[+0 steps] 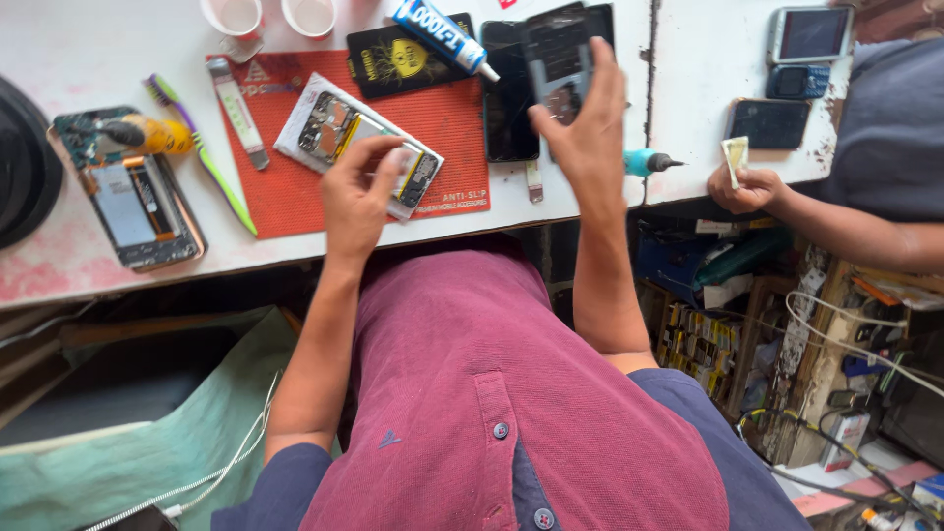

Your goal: The person applies adhesive to the back of a smartphone casing, then assembles the phone by inserting the battery and connecting internal components. The person also handles a charging cable and interacts with another person who is working on a separate device.

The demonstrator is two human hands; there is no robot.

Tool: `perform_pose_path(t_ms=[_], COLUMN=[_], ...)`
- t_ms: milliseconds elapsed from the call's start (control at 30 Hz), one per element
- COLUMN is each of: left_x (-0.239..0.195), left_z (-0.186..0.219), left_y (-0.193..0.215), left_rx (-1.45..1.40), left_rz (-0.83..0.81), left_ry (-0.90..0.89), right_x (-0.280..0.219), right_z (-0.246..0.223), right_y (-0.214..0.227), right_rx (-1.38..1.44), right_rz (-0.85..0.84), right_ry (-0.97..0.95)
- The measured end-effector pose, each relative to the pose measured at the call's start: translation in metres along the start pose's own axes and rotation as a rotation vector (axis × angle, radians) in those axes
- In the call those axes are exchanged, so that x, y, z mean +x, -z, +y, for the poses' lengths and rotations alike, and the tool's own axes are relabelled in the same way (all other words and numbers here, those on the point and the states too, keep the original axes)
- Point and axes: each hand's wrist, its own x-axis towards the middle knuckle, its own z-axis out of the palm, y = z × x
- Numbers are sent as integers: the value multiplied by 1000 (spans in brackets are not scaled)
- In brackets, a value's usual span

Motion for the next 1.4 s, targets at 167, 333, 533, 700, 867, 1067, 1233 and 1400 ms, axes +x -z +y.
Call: perform_pose_path(t_ms=[167, 333, 533, 700, 867, 1067, 1233, 1400], left_x=[3, -3, -21, -35, -39, -44, -45, -50], left_z=[-12, -20, -28, -35, -47, -49, -40, -44], left_y=[-18, 4, 47, 59, 59, 61, 64, 72], left_rx=[-596, -696, -631, -633, -643, -648, -625, -629], left_rz=[-110, 103, 241, 340, 420, 440, 454, 453], left_ry=[266, 125, 133, 97, 103, 134, 127, 151], right_x=[-19, -27, -10, -16, -28, -26, -16, -14], right_z=[-83, -131, -136, -143, -151, -155, -163, -168], right_y=[-44, -74, -75, -100, -123, -129, -129, -128], right_rx=[114, 211, 207, 213, 194, 184, 214, 301], right_rz=[-188, -390, -556, -601, -574, -635, -678, -843], right_ry=[276, 380, 538, 618, 580, 490, 502, 344])
